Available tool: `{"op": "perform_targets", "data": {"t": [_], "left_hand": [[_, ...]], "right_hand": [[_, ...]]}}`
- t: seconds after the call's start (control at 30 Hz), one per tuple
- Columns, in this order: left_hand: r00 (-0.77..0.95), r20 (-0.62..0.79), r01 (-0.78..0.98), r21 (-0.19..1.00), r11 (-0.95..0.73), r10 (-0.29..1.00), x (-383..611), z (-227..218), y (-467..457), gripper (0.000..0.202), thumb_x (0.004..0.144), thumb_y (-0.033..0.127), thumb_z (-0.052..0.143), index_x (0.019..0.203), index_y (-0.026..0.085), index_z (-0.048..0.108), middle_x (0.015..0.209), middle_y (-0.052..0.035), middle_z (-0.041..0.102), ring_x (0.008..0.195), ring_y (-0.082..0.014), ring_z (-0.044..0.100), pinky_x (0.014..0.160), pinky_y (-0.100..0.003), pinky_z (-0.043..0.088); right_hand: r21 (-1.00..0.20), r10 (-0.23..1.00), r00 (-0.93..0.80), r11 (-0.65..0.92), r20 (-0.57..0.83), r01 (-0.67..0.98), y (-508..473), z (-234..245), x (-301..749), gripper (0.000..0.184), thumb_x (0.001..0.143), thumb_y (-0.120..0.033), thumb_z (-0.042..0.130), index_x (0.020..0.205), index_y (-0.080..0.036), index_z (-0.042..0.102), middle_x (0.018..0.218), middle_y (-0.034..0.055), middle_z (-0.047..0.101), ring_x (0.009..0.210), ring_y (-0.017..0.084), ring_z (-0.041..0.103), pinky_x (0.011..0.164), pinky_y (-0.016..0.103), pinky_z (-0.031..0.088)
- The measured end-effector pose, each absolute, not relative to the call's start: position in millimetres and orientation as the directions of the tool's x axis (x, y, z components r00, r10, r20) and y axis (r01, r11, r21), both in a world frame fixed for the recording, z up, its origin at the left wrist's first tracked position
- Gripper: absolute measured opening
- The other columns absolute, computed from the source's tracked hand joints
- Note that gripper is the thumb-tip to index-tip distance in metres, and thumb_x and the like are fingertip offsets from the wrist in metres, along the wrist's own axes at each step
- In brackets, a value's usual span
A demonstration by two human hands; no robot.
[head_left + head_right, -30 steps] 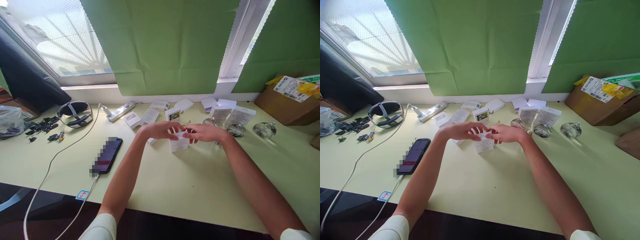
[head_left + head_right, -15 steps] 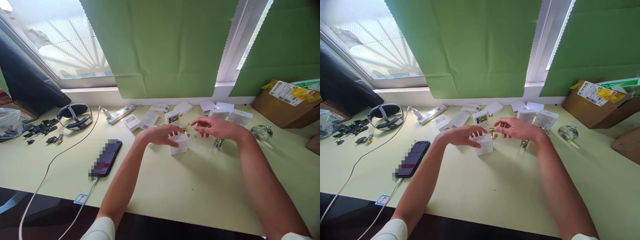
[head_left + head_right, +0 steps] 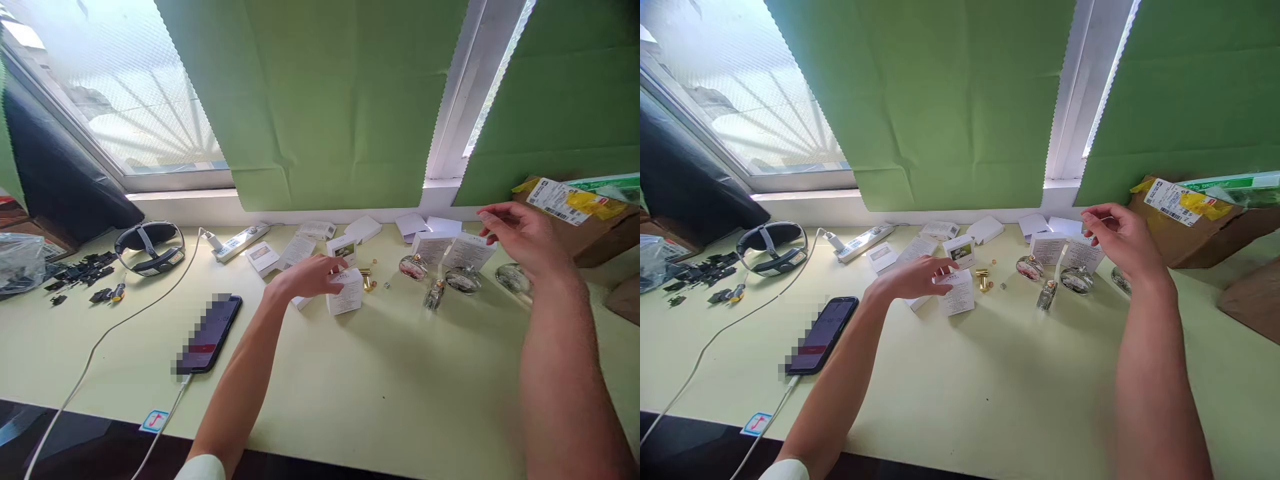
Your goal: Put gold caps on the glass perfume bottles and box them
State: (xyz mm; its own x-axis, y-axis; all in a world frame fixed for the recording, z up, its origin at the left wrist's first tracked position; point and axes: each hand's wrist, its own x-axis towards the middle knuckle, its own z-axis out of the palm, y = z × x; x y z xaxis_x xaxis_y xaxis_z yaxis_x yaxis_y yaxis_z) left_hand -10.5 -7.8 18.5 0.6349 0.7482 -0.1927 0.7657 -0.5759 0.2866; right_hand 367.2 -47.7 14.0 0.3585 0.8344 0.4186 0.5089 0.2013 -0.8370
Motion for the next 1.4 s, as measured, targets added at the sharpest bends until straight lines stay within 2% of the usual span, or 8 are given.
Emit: {"op": "perform_targets", "data": {"t": [0.2,0.47,0.63,0.8,0.93,1.1,1.27,1.4], "left_hand": [[0.537,-0.187,0.836,0.251,-0.489,0.822,-19.8,18.4,-3.8,0.045,0.083,0.043,0.057,0.127,0.032,0.054,0.113,-0.0032,0.066,0.109,-0.0244,0.057,0.083,-0.032,0.046],[0.493,-0.142,0.813,0.425,-0.397,0.858,-59.3,23.9,11.0,0.046,0.091,0.056,0.042,0.127,0.03,0.052,0.115,-0.0032,0.067,0.1,-0.0188,0.064,0.078,-0.028,0.051],[0.329,-0.284,0.929,0.268,-0.254,0.901,-81.6,2.4,34.2,0.045,0.087,0.049,0.049,0.126,0.027,0.053,0.12,-0.0062,0.065,0.099,-0.0215,0.065,0.071,-0.029,0.052],[0.354,-0.359,0.931,0.225,-0.288,0.863,-70.8,-27.0,46.1,0.07,0.069,0.055,0.067,0.132,0.031,0.05,0.131,-0.006,0.058,0.112,-0.0259,0.06,0.087,-0.033,0.051],[0.364,-0.354,0.931,0.174,-0.322,0.861,-60.2,-38.3,46.9,0.09,0.06,0.055,0.073,0.14,0.033,0.041,0.144,-0.0073,0.045,0.135,-0.0323,0.04,0.105,-0.042,0.041],[0.333,-0.359,0.943,0.13,-0.306,0.872,-58.5,-38.6,44.8,0.093,0.062,0.056,0.071,0.144,0.034,0.035,0.145,-0.0094,0.043,0.132,-0.0367,0.042,0.104,-0.049,0.04],[0.343,-0.268,0.938,0.142,-0.316,0.9,-69.4,-13.5,36.0,0.086,0.072,0.051,0.063,0.148,0.037,0.024,0.148,-0.0061,0.038,0.138,-0.0312,0.035,0.111,-0.047,0.032],[0.302,-0.043,0.935,0.206,-0.288,0.952,-79.4,22.3,15.3,0.082,0.077,0.053,0.061,0.148,0.038,0.025,0.145,-0.0068,0.039,0.132,-0.034,0.04,0.106,-0.049,0.039]], "right_hand": [[-0.834,0.873,0.288,0.208,0.394,0.511,-41.9,9.0,363.8,0.025,0.082,-0.049,0.066,0.095,-0.028,0.068,0.087,0.0008,0.063,0.072,0.015,0.058,0.06,0.029,0.049],[-0.817,0.901,0.209,0.22,0.379,0.533,-46.0,14.5,350.3,0.028,0.084,-0.049,0.065,0.1,-0.026,0.069,0.095,0.0001,0.066,0.074,0.012,0.058,0.062,0.025,0.048],[-0.805,0.904,0.199,0.216,0.379,0.553,-46.7,16.4,345.6,0.031,0.084,-0.049,0.064,0.101,-0.025,0.069,0.093,0.0021,0.066,0.073,0.013,0.058,0.063,0.026,0.048],[-0.774,0.914,0.154,0.218,0.376,0.594,-44.4,15.9,343.2,0.032,0.085,-0.051,0.061,0.102,-0.025,0.068,0.09,0.0024,0.067,0.073,0.014,0.058,0.064,0.027,0.047],[-0.745,0.931,0.104,0.209,0.35,0.634,-46.8,18.0,335.3,0.032,0.087,-0.051,0.059,0.104,-0.025,0.068,0.091,0.0026,0.068,0.073,0.014,0.059,0.066,0.029,0.047],[-0.73,0.957,0.026,0.204,0.29,0.652,-51.5,24.1,317.5,0.032,0.088,-0.052,0.057,0.103,-0.026,0.067,0.096,0.003,0.069,0.078,0.017,0.062,0.069,0.031,0.047],[-0.739,0.97,-0.007,0.191,0.244,0.646,-51.9,25.6,309.7,0.031,0.088,-0.051,0.057,0.104,-0.026,0.066,0.091,0.0024,0.069,0.081,0.019,0.064,0.072,0.033,0.048],[-0.764,0.962,-0.07,0.251,0.262,0.594,-48.8,21.7,295.2,0.033,0.088,-0.054,0.056,0.105,-0.027,0.065,0.099,0.0034,0.068,0.085,0.02,0.063,0.076,0.035,0.05]]}}
